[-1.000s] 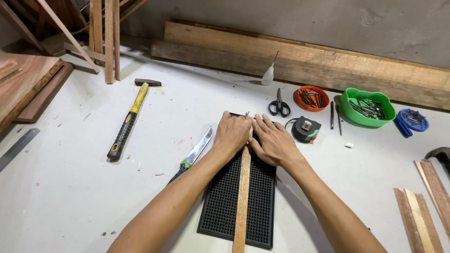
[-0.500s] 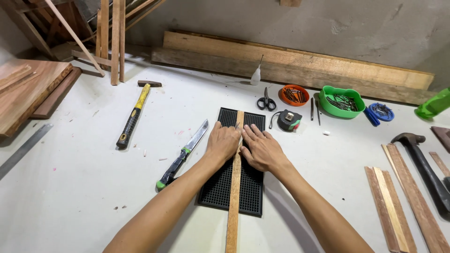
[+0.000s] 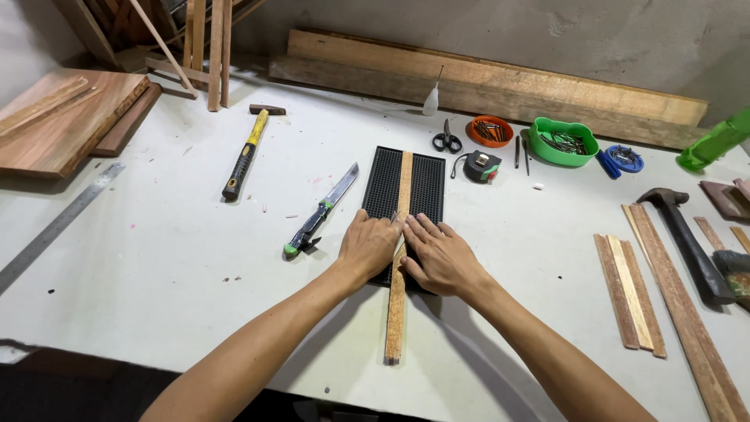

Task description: The recorder uses a knife to shave and shape small wooden strips on a workbench.

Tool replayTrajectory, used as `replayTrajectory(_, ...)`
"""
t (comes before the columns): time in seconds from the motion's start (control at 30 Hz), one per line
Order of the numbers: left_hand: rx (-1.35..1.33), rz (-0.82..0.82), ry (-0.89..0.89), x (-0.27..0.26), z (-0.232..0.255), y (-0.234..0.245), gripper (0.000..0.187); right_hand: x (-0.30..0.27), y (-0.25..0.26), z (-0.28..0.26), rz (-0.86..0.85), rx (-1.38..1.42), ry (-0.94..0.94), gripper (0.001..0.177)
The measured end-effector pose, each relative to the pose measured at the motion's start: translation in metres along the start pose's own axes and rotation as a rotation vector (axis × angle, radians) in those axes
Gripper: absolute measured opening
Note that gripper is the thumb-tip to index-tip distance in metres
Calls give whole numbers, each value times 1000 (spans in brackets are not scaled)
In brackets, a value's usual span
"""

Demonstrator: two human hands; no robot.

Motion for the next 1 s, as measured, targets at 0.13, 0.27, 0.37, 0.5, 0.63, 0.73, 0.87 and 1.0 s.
replayTrajectory(0.13,-165,10,66,2,3,19,26,-10,3,6,7,10,-19,77)
replayTrajectory(0.27,-421,76,106,10,25,37,21,-30,13,23,34,-64,-61,80)
replayTrajectory(0.37,-486,106,34,19,52,34,22,-53,19,43,21,-74,-128,83)
replayTrajectory(0.5,-540,-33,20,27,89,24,41,-91,27,67,-4,-109,-189,82)
replayTrajectory(0.63,-563,-8,-49,34,112,1,41,-115,13,88,3,-120,-186,79)
replayTrajectory(0.73,-517,-127,-4,36,116,-18,41,-123,13,86,-27,-93,-176,74)
replayTrajectory(0.87,-376,-26,-74,33,117,-11,23,-127,4,85,-53,-6,-176,68)
replayTrajectory(1.0,-375,-80,-29,32,108,-2,27,-119,5,90,55,-73,-139,68)
Point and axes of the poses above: each hand's wrist, its own x-axis towards the middle knuckle, its own y-axis out of the back of the hand, z = x × y, the point moved 10 cm from there along x, towards the middle knuckle, and after that the axes turned 4 degrees about y, right-handed, at the moved point
